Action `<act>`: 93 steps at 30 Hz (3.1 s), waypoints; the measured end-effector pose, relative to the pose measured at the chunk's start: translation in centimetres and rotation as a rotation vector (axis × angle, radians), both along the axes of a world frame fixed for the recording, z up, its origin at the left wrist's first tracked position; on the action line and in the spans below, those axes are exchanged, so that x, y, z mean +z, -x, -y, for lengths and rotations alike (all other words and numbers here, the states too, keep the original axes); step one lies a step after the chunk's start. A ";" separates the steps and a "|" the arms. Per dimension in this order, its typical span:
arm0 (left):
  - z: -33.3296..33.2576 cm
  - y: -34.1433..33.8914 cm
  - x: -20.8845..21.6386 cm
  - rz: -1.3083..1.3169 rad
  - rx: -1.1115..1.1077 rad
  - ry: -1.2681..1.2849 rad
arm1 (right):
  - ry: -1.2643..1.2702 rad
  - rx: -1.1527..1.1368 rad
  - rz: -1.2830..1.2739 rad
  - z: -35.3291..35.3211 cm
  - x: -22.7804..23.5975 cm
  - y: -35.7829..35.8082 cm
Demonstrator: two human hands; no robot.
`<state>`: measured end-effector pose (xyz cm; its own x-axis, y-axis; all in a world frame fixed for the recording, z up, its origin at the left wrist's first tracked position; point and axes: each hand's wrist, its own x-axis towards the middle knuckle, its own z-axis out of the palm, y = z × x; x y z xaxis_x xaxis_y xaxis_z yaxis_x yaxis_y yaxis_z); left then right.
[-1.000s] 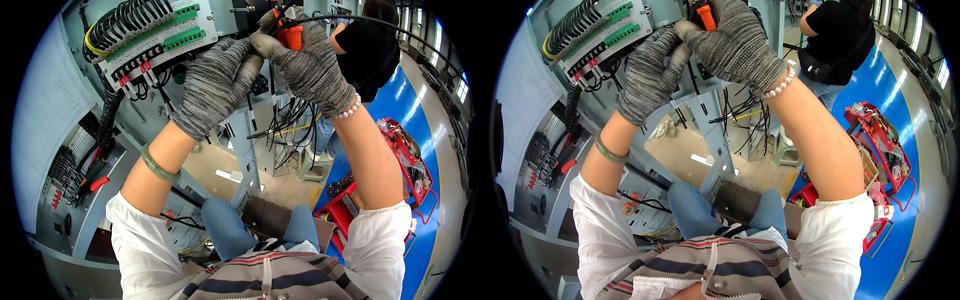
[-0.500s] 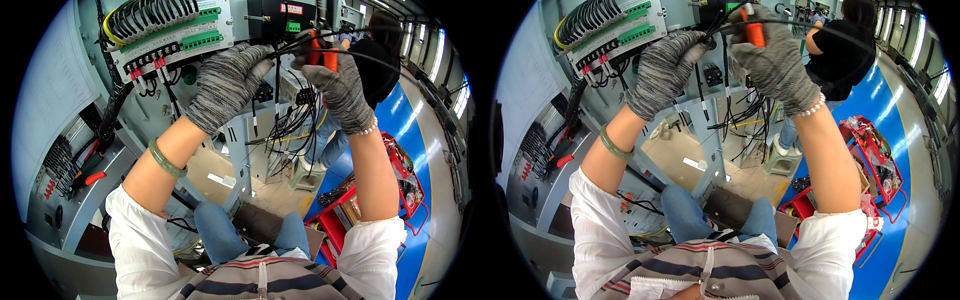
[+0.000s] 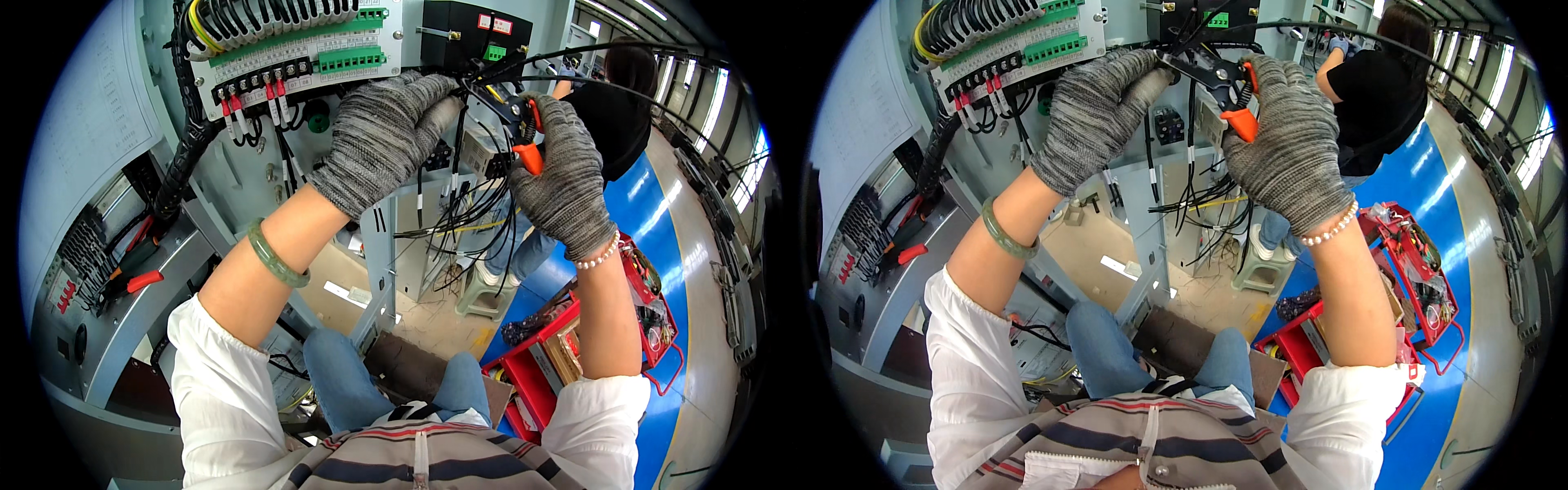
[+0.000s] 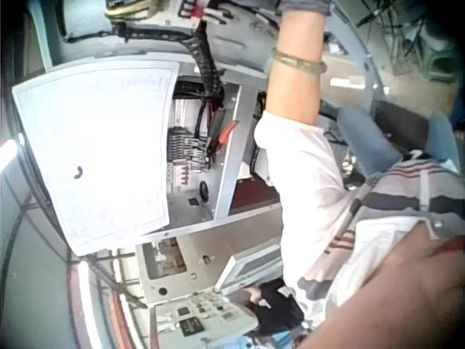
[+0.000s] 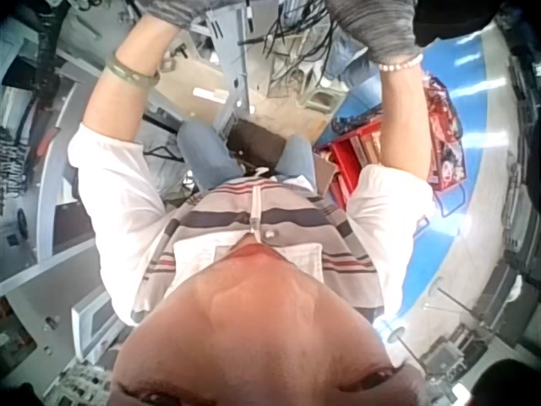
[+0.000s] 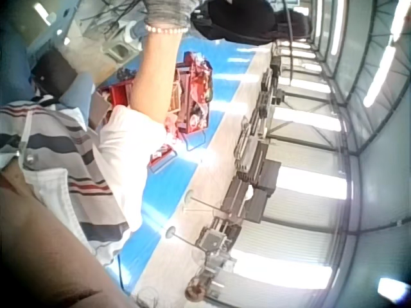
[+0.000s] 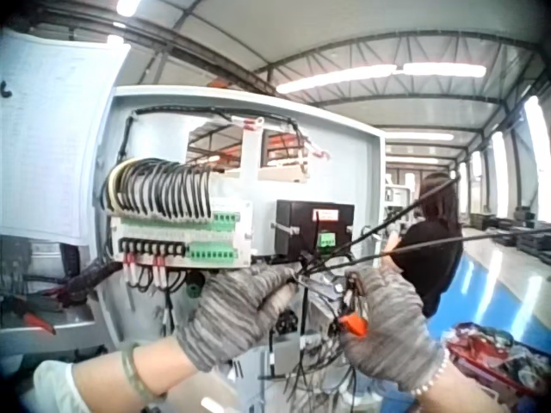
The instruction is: The person strips insulation from multiple black and yellow wires using pliers and inserts the wire ends into terminal blocks inside an open electrical control panel. The person repeatedly selects wires, strips them, and connects them to terminals.
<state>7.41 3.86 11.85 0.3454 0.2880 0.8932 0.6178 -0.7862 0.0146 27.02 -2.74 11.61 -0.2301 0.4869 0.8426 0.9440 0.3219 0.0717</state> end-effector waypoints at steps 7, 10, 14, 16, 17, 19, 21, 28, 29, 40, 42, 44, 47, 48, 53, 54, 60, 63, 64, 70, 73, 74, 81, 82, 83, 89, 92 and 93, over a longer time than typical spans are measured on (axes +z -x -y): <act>0.1 0.0 0.1 -0.006 -0.002 0.049 | 0.085 -0.098 -0.107 -0.2 0.0 2.2; 0.5 -0.1 0.4 -0.030 0.049 0.034 | 0.048 -0.115 -0.108 0.1 0.0 2.4; 0.4 -0.3 0.2 -0.040 0.090 -0.003 | 0.041 -0.177 -0.140 0.8 0.1 2.8; 0.3 -0.4 0.2 -0.046 0.126 0.013 | 0.033 -0.206 -0.093 0.6 0.2 2.8; 0.4 -0.5 0.2 -0.049 0.133 0.028 | 0.047 -0.237 -0.091 0.4 0.4 2.9; 0.7 -0.5 0.3 -0.030 0.086 0.060 | 0.062 -0.252 -0.083 0.3 0.5 3.1; 0.6 -0.6 0.3 -0.055 0.103 0.083 | 0.069 -0.226 -0.099 0.5 0.3 3.4; 0.2 -0.9 0.4 -0.065 0.104 0.078 | 0.115 -0.274 -0.130 0.1 0.1 4.1; 0.5 -0.8 0.5 -0.092 0.136 0.107 | 0.087 -0.267 -0.118 -0.1 -0.1 3.9; 0.0 -0.8 0.2 -0.129 0.152 0.049 | 0.079 -0.211 -0.106 -0.1 0.4 2.9; 0.4 -0.8 0.2 -0.133 0.155 0.034 | 0.048 -0.179 -0.088 -0.1 0.3 2.5; 0.7 -0.6 0.1 -0.120 0.147 0.008 | 0.014 -0.152 -0.077 -0.3 0.1 2.2; 0.4 -0.6 0.0 -0.104 0.166 -0.051 | -0.013 -0.121 -0.085 -0.5 -0.1 2.1; 0.4 -0.5 0.0 -0.109 0.166 -0.055 | -0.001 -0.124 -0.093 -0.5 -0.1 2.1; 0.3 -0.6 -0.1 -0.114 0.180 -0.088 | 0.042 -0.065 -0.170 -0.2 -0.3 2.0; 0.3 -0.6 -0.2 -0.119 0.187 -0.090 | 0.034 -0.046 -0.181 -0.2 -0.4 2.0; 0.4 -0.2 -0.3 -0.082 0.083 -0.107 | 0.197 0.139 -0.411 0.0 -0.2 -0.1; 0.8 -0.1 -0.3 -0.075 0.032 -0.099 | 0.300 0.359 -0.656 0.2 -1.2 -2.2; 0.8 0.3 -0.4 -0.067 -0.003 -0.086 | 0.341 0.418 -0.716 0.4 -1.5 -2.6; 1.8 2.1 -0.3 -0.122 -0.001 -0.039 | 0.512 0.609 -1.027 2.0 -4.2 -5.6; 2.3 3.0 -0.1 -0.171 0.061 -0.038 | 0.556 0.660 -1.067 2.2 -5.9 -6.6; 2.8 3.4 -0.1 -0.160 0.081 -0.094 | 0.553 0.668 -1.084 2.5 -6.3 -6.6; 6.5 3.4 -0.9 0.037 -0.237 -0.060 | 0.539 0.491 -1.093 3.9 -7.9 -7.4; 7.3 3.1 -1.3 0.047 -0.288 0.113 | 0.512 0.508 -1.063 3.9 -7.6 -7.0; 8.0 2.5 -1.9 0.060 -0.339 0.288 | 0.488 0.523 -1.033 3.7 -7.4 -6.5; 5.4 -2.2 -4.8 0.183 -0.374 0.667 | 0.354 0.643 -0.862 1.7 -3.8 -3.2; 4.1 -3.9 -5.5 0.541 -0.651 0.982 | 0.363 0.668 -0.762 0.6 -1.7 -2.6; 3.7 -4.6 -6.1 0.692 -0.759 1.049 | 0.369 0.660 -0.722 0.2 -1.2 -2.2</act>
